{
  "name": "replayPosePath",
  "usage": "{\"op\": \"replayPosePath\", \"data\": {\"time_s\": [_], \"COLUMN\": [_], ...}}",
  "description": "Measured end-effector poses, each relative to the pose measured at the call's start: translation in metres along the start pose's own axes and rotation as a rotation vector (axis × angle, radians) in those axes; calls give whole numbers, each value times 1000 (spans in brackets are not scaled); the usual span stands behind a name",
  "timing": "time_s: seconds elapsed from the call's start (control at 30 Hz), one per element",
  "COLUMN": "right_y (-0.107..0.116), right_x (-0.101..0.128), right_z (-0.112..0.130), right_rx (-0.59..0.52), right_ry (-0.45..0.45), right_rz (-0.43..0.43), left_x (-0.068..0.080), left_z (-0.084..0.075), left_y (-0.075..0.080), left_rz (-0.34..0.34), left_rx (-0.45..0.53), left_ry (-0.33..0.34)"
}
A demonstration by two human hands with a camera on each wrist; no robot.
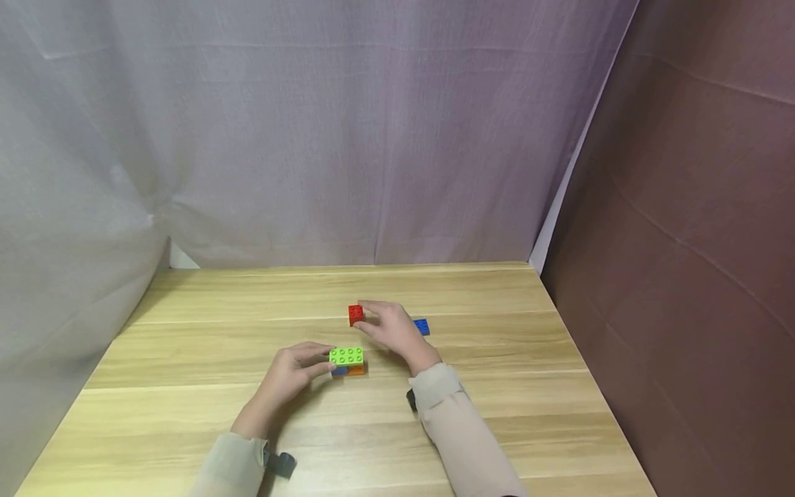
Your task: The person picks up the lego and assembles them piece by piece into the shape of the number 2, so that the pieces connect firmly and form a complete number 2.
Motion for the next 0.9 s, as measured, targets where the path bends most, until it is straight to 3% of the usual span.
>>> {"op": "replayPosePath", "data": {"time_s": [0.9], "right_y": [-14], "right_x": [-23], "right_z": [-12], "right_rx": [47], "right_ry": [-19], "right_rz": [125], "left_x": [-1], "left_z": [1], "left_y": [-1], "left_rz": [-5], "left_rx": [11], "left_ry": [6]}}
Point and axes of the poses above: each hand's wrist, its own x-axis away from the middle knuckle, its own y-axis out of the back of the hand, z = x × y, the point moved 3 cm from there along -x, towards the middle knuckle, and after that the axes turned 6 degrees about y, right-handed, at the moved point
